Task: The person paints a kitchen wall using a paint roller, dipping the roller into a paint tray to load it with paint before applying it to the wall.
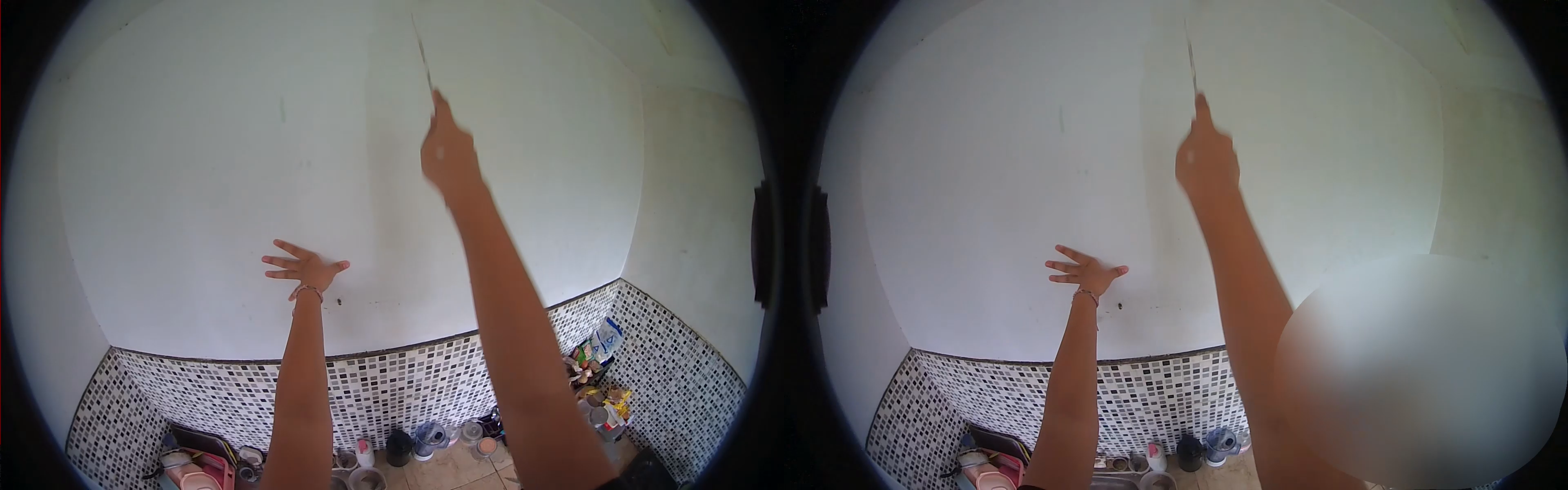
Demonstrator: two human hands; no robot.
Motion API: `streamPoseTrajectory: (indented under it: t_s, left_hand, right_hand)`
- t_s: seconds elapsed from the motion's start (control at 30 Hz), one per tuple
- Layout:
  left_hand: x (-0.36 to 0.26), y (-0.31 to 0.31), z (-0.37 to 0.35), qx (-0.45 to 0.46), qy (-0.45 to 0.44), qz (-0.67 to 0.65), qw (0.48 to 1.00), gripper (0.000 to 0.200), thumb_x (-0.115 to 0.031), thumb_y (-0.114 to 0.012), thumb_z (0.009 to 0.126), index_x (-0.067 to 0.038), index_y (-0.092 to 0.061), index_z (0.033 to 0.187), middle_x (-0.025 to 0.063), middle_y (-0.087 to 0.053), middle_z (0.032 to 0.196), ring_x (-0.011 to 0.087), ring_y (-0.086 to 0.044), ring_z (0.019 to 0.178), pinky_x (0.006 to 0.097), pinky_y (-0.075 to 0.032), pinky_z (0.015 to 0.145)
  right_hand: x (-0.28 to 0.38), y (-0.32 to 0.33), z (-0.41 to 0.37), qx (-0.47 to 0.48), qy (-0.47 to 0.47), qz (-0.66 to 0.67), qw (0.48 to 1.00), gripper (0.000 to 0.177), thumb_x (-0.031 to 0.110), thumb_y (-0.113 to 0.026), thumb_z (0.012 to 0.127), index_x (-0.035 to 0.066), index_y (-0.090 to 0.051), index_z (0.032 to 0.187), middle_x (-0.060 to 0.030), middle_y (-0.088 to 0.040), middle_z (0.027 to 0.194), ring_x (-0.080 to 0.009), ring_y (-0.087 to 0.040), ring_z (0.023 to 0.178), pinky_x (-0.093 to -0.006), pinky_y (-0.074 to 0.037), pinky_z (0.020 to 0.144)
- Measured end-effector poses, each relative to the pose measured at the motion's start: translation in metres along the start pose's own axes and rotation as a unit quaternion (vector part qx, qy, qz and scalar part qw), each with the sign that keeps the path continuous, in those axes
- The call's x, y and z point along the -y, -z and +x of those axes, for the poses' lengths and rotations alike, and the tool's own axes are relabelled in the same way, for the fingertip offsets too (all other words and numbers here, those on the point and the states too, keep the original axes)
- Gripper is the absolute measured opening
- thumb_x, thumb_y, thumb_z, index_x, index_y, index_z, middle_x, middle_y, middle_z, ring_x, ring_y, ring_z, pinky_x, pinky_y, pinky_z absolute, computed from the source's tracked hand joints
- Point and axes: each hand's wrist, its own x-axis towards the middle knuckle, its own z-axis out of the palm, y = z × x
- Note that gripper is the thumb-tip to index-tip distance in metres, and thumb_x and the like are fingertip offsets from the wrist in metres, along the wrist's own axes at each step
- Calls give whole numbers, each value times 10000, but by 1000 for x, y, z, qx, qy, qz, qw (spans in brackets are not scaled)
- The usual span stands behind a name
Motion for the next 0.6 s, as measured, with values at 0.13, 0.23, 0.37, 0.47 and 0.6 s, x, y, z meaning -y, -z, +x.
streamPoseTrajectory:
  t_s: [0.13,0.23,0.37,0.47,0.6]
  left_hand:
    - [9,-4,8,10,-48,-11,999,1577,-490,-880,561,44,401,1311,443,403,1297,635,414,1151,731,184,938]
    - [7,-1,4,13,-37,-10,999,1585,-500,-880,553,50,400,1309,445,399,1299,639,409,1152,736,178,936]
    - [9,-2,6,12,-39,-5,999,1581,-498,-880,556,47,398,1312,444,397,1301,644,403,1154,739,171,938]
    - [5,0,5,19,-32,-5,999,1582,-503,-879,558,49,400,1309,445,397,1299,645,402,1153,741,170,937]
    - [9,-4,9,15,-41,10,999,1582,-520,-872,561,59,399,1303,457,389,1294,652,395,1152,750,168,928]
  right_hand:
    - [-15,4,-121,93,-82,4,992,496,197,-339,1016,225,-228,1499,-171,-547,602,-348,-571,540,-462,-465,570]
    - [-16,12,-157,166,-159,2,973,509,212,-341,1021,258,-199,1507,-156,-548,591,-335,-578,539,-453,-470,569]
    - [-17,12,-122,135,-112,-21,984,500,230,-334,1024,263,-203,1506,-167,-561,612,-342,-604,576,-466,-478,597]
    - [-7,12,-62,93,-52,-9,994,490,234,-337,1020,243,-230,1498,-205,-595,743,-361,-634,693,-480,-498,659]
    - [18,2,26,9,6,-53,999,470,212,-371,997,229,-304,1461,-248,-621,864,-400,-619,711,-477,-528,703]
